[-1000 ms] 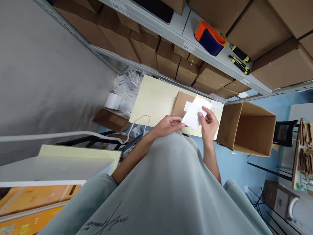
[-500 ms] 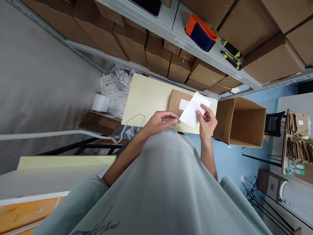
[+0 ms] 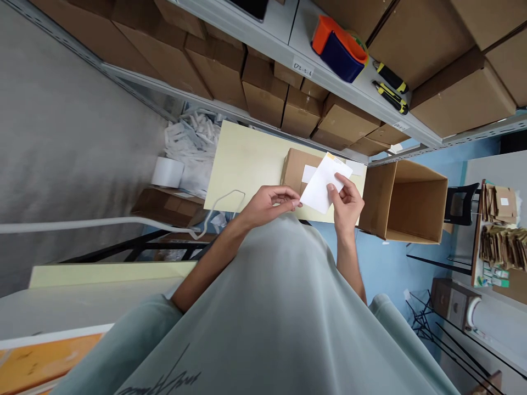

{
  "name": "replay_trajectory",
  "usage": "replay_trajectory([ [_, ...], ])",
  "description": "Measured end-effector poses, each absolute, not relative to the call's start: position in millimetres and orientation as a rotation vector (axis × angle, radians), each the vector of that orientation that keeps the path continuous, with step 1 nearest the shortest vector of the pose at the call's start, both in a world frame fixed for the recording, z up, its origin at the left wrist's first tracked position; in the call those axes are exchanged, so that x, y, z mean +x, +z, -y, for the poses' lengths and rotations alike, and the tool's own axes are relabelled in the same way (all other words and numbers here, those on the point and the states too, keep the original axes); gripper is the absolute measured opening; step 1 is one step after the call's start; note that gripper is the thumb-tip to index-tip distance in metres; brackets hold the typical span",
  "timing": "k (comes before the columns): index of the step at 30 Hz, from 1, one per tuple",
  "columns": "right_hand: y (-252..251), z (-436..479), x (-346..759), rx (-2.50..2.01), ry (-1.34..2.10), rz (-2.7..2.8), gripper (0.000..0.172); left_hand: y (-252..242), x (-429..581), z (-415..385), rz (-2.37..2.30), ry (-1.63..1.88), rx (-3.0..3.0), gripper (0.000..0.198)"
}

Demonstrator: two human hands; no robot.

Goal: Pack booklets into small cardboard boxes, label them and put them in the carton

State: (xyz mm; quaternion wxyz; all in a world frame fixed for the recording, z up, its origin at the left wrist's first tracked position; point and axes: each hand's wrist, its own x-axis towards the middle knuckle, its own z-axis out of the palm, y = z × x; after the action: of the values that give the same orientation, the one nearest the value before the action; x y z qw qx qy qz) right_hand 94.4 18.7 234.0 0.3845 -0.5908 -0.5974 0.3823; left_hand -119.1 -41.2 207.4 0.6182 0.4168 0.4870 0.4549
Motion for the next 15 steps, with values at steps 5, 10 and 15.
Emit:
replay_trajectory([
  [5,232,-20,95,-1.536,0.952,1.54,0.047,206,-120,41,-1.124,1.054,0.959,0.035],
  [10,230,-22,98,-1.568,0.952,1.575,0.048,207,-117,40,-1.142,1.057,0.965,0.035],
  [15,209,-28,98,-1.542,1.112,1.605,0.051,205,-114,39,-1.13,1.086,0.961,0.031],
])
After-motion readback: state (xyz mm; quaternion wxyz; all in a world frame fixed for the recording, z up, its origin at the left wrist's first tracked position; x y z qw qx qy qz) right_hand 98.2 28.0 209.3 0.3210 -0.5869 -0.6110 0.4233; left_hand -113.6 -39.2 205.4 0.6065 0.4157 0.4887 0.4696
